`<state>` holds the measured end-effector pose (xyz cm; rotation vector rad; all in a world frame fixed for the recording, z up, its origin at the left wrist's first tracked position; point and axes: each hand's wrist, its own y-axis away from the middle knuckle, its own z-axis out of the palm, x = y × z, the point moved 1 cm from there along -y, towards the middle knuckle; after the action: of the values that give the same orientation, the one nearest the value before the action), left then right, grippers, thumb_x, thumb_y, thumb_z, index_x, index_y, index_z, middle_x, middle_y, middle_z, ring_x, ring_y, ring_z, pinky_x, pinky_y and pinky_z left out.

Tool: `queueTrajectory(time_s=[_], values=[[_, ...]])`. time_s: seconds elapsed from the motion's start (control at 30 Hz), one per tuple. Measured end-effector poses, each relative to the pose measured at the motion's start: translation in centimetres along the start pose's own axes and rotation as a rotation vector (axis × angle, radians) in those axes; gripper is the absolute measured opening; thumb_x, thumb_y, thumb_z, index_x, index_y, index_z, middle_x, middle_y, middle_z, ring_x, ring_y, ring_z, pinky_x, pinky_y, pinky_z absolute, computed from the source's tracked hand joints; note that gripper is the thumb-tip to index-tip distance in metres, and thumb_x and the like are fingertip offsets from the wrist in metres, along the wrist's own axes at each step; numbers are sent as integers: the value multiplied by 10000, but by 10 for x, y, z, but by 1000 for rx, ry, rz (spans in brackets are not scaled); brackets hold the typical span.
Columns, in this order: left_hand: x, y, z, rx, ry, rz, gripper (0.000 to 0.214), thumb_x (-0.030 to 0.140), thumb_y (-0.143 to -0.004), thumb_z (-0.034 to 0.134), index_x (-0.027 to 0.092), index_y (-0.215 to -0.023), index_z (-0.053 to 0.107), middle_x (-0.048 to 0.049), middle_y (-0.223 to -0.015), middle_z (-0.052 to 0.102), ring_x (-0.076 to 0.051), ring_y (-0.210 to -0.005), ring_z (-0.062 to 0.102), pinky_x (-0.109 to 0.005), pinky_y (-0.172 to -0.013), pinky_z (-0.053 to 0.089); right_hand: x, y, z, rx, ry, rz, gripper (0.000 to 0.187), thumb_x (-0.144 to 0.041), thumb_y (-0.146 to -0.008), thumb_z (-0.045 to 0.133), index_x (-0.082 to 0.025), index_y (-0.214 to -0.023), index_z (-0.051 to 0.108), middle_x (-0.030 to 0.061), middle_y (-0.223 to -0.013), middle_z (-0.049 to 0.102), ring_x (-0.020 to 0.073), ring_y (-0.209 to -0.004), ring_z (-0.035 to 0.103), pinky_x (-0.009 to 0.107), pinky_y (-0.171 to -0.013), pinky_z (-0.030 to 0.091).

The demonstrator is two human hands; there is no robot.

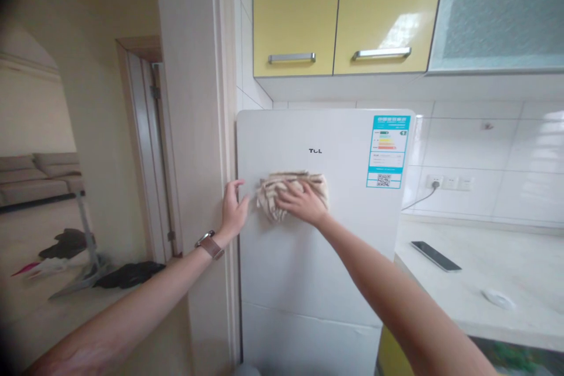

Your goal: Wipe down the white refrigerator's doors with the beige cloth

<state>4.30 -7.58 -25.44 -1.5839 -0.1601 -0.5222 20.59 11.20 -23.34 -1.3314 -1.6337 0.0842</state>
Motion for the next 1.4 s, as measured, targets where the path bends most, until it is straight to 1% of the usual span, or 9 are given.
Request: queueTrajectory(time_s=[0.07, 0.17, 0.3, 0.43, 0.6, 0.8, 1.17, 1.3, 1.4], values=[[27, -14, 6, 7, -1, 153, 358, 122, -841, 548, 218, -1184, 583, -107, -1217, 612, -272, -1235, 569, -443, -1149, 439, 31, -27, -22, 49, 14, 204, 600, -230, -947, 558, -378, -1524, 489, 31, -1671, 360, 337, -1597, 193, 703, -1198, 250], [68, -37, 31, -130, 47, 344, 396, 92, -869, 509, 208, -1234, 606, -116, -1284, 609, -265, -1290, 549, -419, -1190, 409, 52, -55, -41, 70, -22, 408, 613, -297, -921, 631, -323, -1517, 493, 73, -1674, 350, 349, -1597, 163, 692, -1209, 202], [94, -59, 75, -249, -11, 240, 452, 90, -890, 469, 122, -1328, 576, -196, -1376, 586, -310, -1379, 508, -492, -1227, 355, 59, -60, -60, -16, -144, 335, 625, -383, -882, 680, -278, -1479, 528, 103, -1659, 369, 373, -1565, 220, 649, -1172, 278], [99, -55, 106, -243, -128, 153, 548, 153, -882, 563, 28, -1414, 520, -304, -1545, 441, -410, -1512, 355, -565, -1250, 273, 98, -41, -101, 23, -139, 259, 509, -401, -871, 651, -236, -1351, 607, 125, -1599, 445, 359, -1453, 402, 544, -1071, 396], [106, -38, 129, -170, -274, 130, 764, 358, -900, 667, 9, -1529, 408, -337, -1656, 253, -454, -1584, 152, -638, -1263, 116, 202, 4, -161, 299, 196, 647, 396, -333, -934, 483, -222, -1287, 624, 177, -1422, 585, 314, -1273, 503, 501, -998, 387], [113, -48, 151, -41, -338, 107, 1125, 560, -728, 843, 14, -1584, 358, -349, -1685, 111, -498, -1585, -33, -686, -1244, 3, 284, 60, -168, 205, 203, 719, 420, -448, -1014, 343, -202, -1089, 675, 188, -1080, 668, 278, -982, 533, 471, -904, 432], [130, -114, 161, -22, -514, 228, 1080, 696, -871, 637, -11, -1611, 294, -302, -1704, 130, -470, -1592, -46, -643, -1267, -32, 276, 55, -134, 402, 263, 740, 450, -397, -1059, 247, -169, -1136, 627, 139, -1117, 589, 309, -1144, 499, 506, -1041, 407], [165, -150, 186, -139, -512, 345, 1066, 704, -904, 596, 11, -1632, 240, -231, -1725, 136, -444, -1595, -73, -639, -1256, -112, 271, 59, -134, 420, 256, 741, 440, -373, -1077, 215, -196, -1160, 608, 116, -1136, 575, 294, -1153, 486, 475, -1018, 410], [189, -155, 214, -269, -477, 453, 1146, 679, -862, 688, -31, -1622, 208, -218, -1728, 120, -438, -1591, -74, -646, -1228, -192, 269, 59, -137, 400, 243, 739, 440, -384, -1099, 187, -206, -1180, 581, 109, -1167, 566, 272, -1145, 461, 451, -1009, 395]])
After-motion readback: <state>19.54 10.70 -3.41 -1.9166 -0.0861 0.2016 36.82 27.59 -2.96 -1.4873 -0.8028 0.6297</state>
